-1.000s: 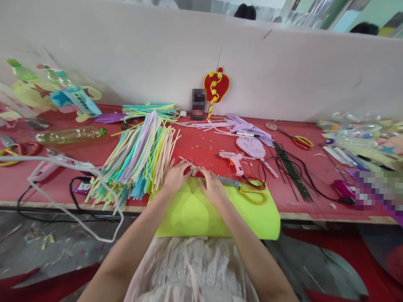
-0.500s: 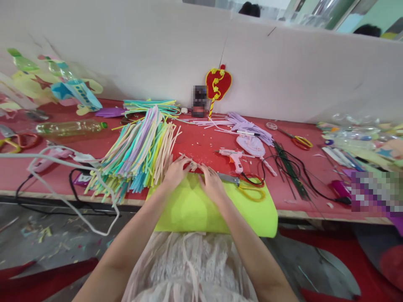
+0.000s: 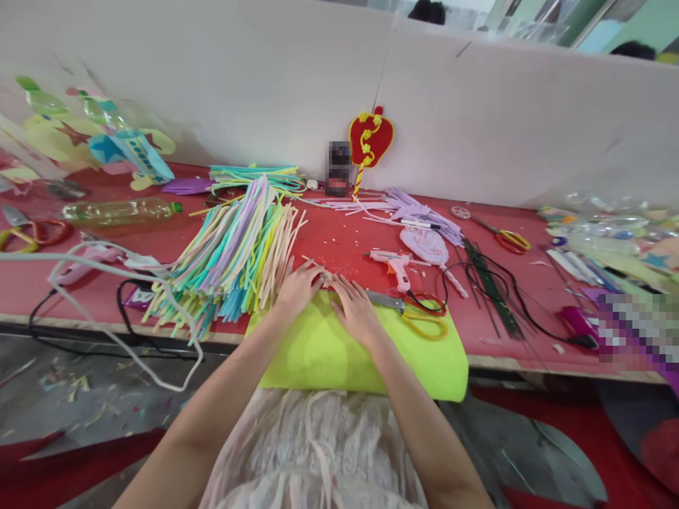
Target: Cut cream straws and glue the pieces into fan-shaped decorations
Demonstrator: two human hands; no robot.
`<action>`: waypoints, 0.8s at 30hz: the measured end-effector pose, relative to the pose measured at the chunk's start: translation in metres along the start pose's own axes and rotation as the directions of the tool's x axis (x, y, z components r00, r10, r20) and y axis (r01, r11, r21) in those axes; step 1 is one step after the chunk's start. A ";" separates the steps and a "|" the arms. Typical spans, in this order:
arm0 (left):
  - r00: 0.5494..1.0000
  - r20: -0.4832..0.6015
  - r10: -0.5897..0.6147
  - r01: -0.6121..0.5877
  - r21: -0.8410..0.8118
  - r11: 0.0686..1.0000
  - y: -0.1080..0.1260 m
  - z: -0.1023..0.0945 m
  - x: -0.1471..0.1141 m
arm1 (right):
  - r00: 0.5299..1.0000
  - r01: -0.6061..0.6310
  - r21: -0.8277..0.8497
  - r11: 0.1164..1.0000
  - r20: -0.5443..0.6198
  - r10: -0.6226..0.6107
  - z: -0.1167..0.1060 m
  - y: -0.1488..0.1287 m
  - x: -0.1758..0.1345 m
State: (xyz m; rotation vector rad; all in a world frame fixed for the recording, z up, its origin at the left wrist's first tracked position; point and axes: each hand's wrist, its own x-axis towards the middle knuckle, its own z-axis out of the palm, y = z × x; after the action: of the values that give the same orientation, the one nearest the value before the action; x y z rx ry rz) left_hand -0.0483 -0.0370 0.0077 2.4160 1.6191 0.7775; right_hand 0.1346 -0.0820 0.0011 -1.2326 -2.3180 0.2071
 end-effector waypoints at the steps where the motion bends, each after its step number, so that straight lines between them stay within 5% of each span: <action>1: 1.000 0.003 0.002 -0.002 -0.001 1.000 0.000 0.000 0.000 | 1.000 0.004 -0.006 1.000 0.008 -0.004 0.000 0.000 -0.001; 24: 0.999 0.047 -0.013 0.014 -0.019 1.000 0.000 -0.001 0.002 | 0.998 0.048 -0.088 0.995 0.050 -0.044 0.001 0.000 -0.003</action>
State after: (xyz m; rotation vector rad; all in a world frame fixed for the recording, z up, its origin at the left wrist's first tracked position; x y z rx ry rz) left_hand -0.0480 -0.0359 0.0091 2.3889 1.6013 0.7260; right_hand 0.1351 -0.0844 -0.0012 -1.2284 -2.4177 0.1195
